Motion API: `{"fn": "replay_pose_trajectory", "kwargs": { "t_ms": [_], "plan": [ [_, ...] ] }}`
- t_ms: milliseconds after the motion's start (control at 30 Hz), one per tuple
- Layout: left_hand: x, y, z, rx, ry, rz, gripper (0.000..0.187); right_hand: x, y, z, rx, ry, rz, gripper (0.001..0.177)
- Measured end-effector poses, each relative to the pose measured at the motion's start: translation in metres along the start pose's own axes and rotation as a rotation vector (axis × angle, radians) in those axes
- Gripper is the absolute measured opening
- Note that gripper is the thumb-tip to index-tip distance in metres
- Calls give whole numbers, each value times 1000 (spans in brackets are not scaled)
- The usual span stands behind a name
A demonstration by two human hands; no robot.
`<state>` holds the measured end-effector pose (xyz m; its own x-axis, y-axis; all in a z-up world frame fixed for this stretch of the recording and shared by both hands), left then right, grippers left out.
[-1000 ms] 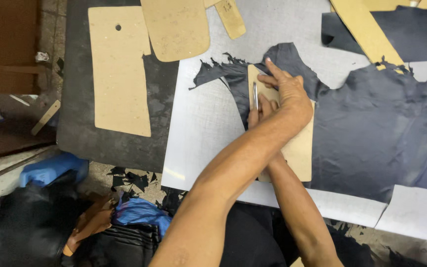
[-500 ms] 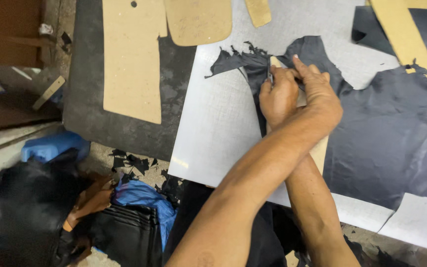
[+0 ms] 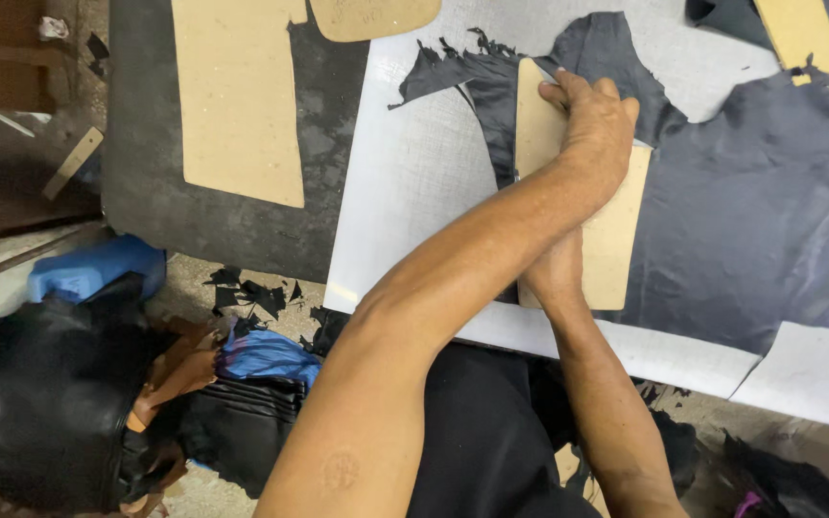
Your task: The person uses a cardboard template and a rotary cutter to cut shapes from a large piece of black fabric on a white table. They repeatedly position the template, cut around it, remove the template, and set the cut fabric pieces aside.
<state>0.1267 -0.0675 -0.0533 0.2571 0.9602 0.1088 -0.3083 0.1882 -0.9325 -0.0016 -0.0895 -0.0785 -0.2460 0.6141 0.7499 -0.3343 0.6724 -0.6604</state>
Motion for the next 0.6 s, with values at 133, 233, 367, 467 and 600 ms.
{"fn": "replay_pose_trajectory", "kwargs": {
  "t_ms": [133, 233, 367, 467, 600],
  "plan": [
    [-11, 12, -6, 17, 61, 26, 57, -4, 3, 7, 31, 89, 49, 38],
    [-6, 17, -5, -29, -37, 45, 52, -2, 0, 40, 64, 237, 121, 18],
    [3, 10, -9, -88, -41, 52, 52, 41, -29, 126, -98, 76, 92, 30],
    [-10, 18, 11, -137, 16, 101, 47, 9, -28, 170, 64, 238, 142, 31],
    [-9, 23, 31, -226, 35, 99, 44, 0, -58, 153, 7, -28, 301, 31]
  ]
}}
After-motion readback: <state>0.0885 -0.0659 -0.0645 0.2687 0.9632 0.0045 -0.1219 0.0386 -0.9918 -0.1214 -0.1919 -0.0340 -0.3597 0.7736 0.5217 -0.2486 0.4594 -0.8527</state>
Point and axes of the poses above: each hand's wrist, its own z-axis away from the middle knuckle, its own y-axis out of the palm, x = y × z, the point moved 9 cm from there along -z, towards the middle knuckle, and after that the axes turned 2 degrees about -y, right-handed, at the moved point
